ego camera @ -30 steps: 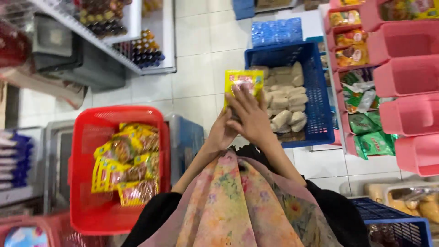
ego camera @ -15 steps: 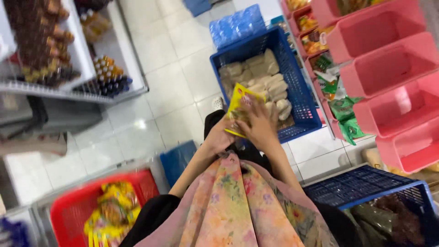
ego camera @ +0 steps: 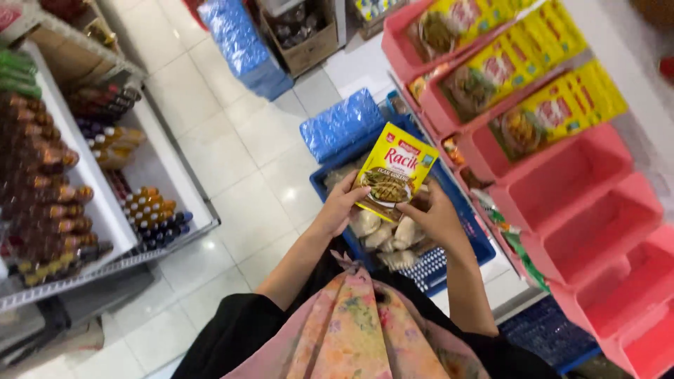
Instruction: The person restocks a store display by taking seasoning packets from a basket and placing them into shelf organizer bins by hand, while also arranging packaged items in a crate.
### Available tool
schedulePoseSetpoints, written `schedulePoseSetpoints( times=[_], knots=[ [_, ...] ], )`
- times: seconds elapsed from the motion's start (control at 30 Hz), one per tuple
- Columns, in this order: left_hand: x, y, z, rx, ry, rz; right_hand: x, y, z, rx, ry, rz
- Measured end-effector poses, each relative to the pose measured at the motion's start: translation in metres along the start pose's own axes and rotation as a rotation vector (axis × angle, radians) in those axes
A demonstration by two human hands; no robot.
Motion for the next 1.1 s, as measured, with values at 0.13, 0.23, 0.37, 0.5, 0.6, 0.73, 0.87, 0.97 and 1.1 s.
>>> schedulePoseSetpoints(
  times=[0.13,0.23,0.37,0.5,0.6,0.73,0.87,0.97,1.1],
  knots=[
    [0.001,0.063,-0.081,0.200,0.011,-0.634,-0.045,-0.041,-0.074,-0.095,0.197,0.142],
    [0.027,0.102,-0.122,0.413,-0.081,-0.794,-0.091,-0.059,-0.132,-0.193,0.503,0.169],
    [0.064,0.109,-0.145,0.626,-0.176,-1.154,-0.125,-0.079,-0.198,-0.256,0.729,0.209],
    [0.064,0.090,-0.146,0.545,-0.233,-1.220,-0.114,-0.091,-0.238,-0.196,0.829,0.350],
    [0.037,0.074,-0.126,0.450,-0.290,-1.250,-0.103,-0.086,-0.244,-0.258,0.918,0.652],
    [-0.018,0.066,-0.077,0.321,-0.282,-1.231,-0.098,-0.062,-0.255,-0.164,0.929,1.062],
    [-0.087,0.063,-0.002,0.111,-0.102,-1.229,-0.108,-0.038,-0.272,0.002,0.779,1.104],
    [-0.120,0.072,0.045,0.268,0.064,-1.194,-0.100,-0.038,-0.259,0.027,0.731,0.957],
    [-0.130,0.080,0.117,0.298,0.361,-1.072,-0.049,-0.062,-0.171,-0.463,0.657,0.890]
  ],
)
Point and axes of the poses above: each hand's wrist, its own z-axis away from the middle knuckle, its own x-axis out of the palm, y = z × x, the point moved 5 cm from there along -z, towards the middle knuckle, and after that the axes turned 8 degrees about z, right-handed, at the moved point
